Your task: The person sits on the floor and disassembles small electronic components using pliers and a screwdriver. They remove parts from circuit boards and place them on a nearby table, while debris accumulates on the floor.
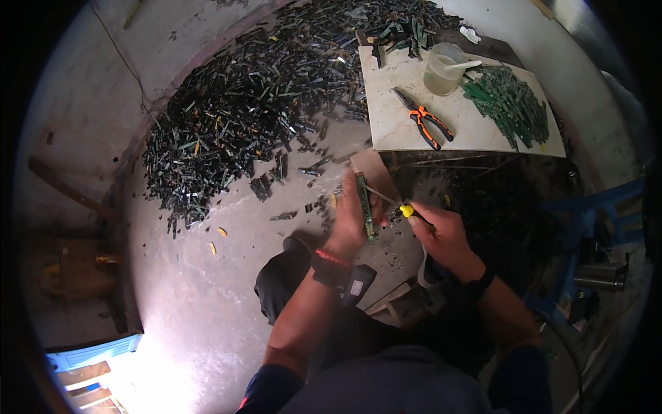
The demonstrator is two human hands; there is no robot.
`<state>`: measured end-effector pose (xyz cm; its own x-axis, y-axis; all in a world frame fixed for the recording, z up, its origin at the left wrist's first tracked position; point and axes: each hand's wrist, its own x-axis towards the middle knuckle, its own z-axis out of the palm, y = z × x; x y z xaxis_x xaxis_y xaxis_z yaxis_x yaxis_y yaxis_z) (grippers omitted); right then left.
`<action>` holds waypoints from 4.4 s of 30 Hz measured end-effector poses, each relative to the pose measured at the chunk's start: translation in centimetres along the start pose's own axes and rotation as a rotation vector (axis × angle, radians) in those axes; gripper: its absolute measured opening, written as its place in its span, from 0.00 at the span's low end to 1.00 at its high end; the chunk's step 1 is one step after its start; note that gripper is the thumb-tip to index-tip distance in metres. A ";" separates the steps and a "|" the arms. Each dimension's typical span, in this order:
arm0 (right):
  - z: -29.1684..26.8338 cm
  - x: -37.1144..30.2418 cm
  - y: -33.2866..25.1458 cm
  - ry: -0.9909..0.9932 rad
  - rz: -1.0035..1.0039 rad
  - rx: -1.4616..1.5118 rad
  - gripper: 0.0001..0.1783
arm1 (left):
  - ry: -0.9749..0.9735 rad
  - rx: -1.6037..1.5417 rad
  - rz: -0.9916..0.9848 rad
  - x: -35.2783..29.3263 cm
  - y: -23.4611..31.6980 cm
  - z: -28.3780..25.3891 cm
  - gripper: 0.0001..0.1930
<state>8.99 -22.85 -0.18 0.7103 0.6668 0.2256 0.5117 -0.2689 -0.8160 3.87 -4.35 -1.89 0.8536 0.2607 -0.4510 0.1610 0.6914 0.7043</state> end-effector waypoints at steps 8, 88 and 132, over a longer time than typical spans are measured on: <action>-1.1 0.6 0.0 -0.049 -0.015 0.010 0.15 | 0.051 0.097 -0.035 -0.3 0.1 0.5 0.34; -1.3 1.2 -3.7 -0.387 0.792 0.972 0.14 | 0.079 0.038 -0.033 -0.7 -0.7 2.1 0.33; 4.1 0.2 -2.1 0.171 0.018 -0.030 0.10 | 0.174 0.019 0.203 2.2 -3.0 1.1 0.32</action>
<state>6.12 -19.29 -0.55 0.7903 0.5341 0.3004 0.5102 -0.3020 -0.8053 5.77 -6.55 -4.36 0.7714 0.5056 -0.3863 0.0060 0.6013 0.7990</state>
